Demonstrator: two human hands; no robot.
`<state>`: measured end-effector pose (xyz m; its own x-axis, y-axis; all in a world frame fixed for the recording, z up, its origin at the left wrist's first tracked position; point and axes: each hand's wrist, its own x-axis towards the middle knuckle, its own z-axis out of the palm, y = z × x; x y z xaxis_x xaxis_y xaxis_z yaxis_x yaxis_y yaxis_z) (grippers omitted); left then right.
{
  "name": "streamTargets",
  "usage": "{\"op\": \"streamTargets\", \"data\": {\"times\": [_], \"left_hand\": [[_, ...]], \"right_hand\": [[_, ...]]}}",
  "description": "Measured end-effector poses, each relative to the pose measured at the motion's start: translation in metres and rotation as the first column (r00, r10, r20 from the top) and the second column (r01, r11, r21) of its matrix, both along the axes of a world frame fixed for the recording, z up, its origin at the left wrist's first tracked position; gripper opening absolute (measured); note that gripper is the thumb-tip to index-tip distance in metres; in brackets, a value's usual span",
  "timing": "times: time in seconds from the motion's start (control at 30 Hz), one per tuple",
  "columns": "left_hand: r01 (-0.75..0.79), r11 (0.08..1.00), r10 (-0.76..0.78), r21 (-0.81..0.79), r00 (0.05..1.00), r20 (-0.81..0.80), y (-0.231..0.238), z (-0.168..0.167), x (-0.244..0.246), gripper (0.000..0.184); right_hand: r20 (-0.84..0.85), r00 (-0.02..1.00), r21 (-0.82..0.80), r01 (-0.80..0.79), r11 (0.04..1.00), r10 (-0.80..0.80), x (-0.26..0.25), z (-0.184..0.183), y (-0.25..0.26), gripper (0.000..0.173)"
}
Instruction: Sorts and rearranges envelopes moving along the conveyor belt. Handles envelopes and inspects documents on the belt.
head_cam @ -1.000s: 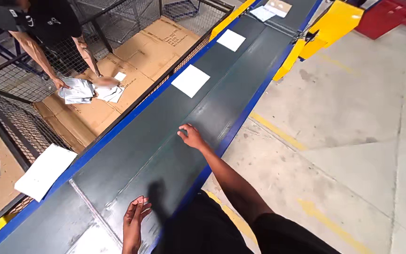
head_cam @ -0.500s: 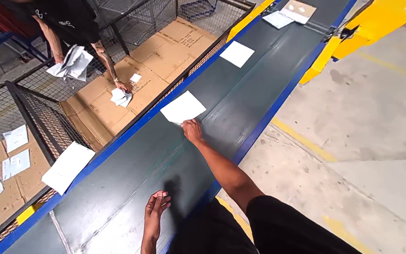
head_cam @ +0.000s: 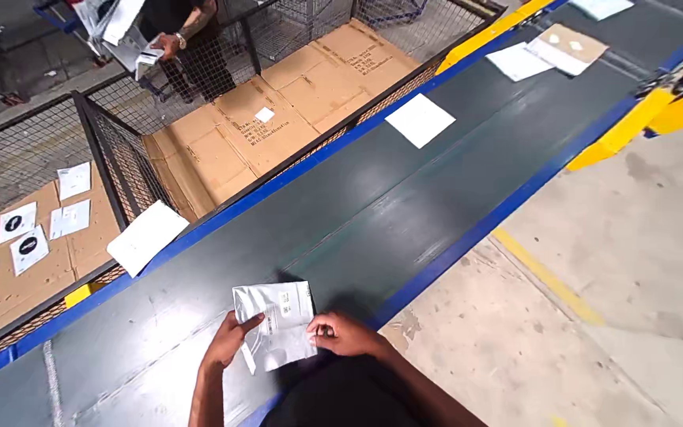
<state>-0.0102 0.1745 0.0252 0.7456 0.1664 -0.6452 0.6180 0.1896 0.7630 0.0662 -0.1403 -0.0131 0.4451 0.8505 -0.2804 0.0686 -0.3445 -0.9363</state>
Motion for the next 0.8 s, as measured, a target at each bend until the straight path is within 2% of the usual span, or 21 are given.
{"op": "streamTargets", "data": {"times": [0.03,0.1,0.17,0.23,0.27,0.33,0.43,0.57,0.73,0.8], "left_hand": [[-0.008,0.999,0.006,0.047,0.999,0.038,0.01,0.008,0.011,0.036],[-0.159,0.985,0.141,0.071,0.968,0.209,0.026,0.021,0.044,0.033],[-0.286,0.953,0.302,-0.097,0.88,0.366,0.04,0.033,0.081,0.033],[-0.241,0.937,0.328,-0.252,0.857,0.398,0.052,0.04,0.112,0.052],[-0.22,0.94,0.307,-0.26,0.877,0.369,0.048,0.041,0.122,0.057],[-0.185,0.955,0.256,-0.231,0.909,0.33,0.027,0.046,0.13,0.052],[-0.137,0.96,0.204,-0.243,0.939,0.276,-0.011,0.028,0.109,0.037],[-0.049,0.962,0.098,-0.27,0.981,0.169,-0.059,-0.004,0.064,0.034],[-0.072,0.955,0.096,-0.289,0.993,0.068,-0.083,-0.024,0.003,0.033],[-0.085,0.957,0.102,-0.278,0.994,0.045,-0.081,-0.03,-0.008,0.031]], "right_hand": [[0.031,0.998,-0.037,0.058,0.998,-0.057,0.009,0.002,-0.005,0.033],[0.087,0.983,-0.079,0.171,0.982,-0.164,0.027,0.006,-0.015,0.034],[0.121,0.966,-0.086,0.24,0.967,-0.229,0.044,0.011,-0.019,0.035],[0.156,0.949,-0.079,0.289,0.954,-0.275,0.056,0.015,-0.021,0.035],[0.169,0.938,-0.075,0.318,0.945,-0.302,0.058,0.018,-0.023,0.034],[0.212,0.908,-0.037,0.378,0.925,-0.362,0.067,0.022,-0.021,0.03],[0.294,0.827,0.029,0.494,0.869,-0.48,0.087,0.008,-0.014,0.028],[0.45,0.679,0.031,0.636,0.771,-0.579,0.146,-0.004,-0.028,0.041],[0.685,0.493,-0.005,0.74,0.673,-0.536,0.26,-0.01,-0.037,0.067],[0.718,0.471,-0.047,0.768,0.639,-0.513,0.293,-0.026,-0.027,0.078]]}}
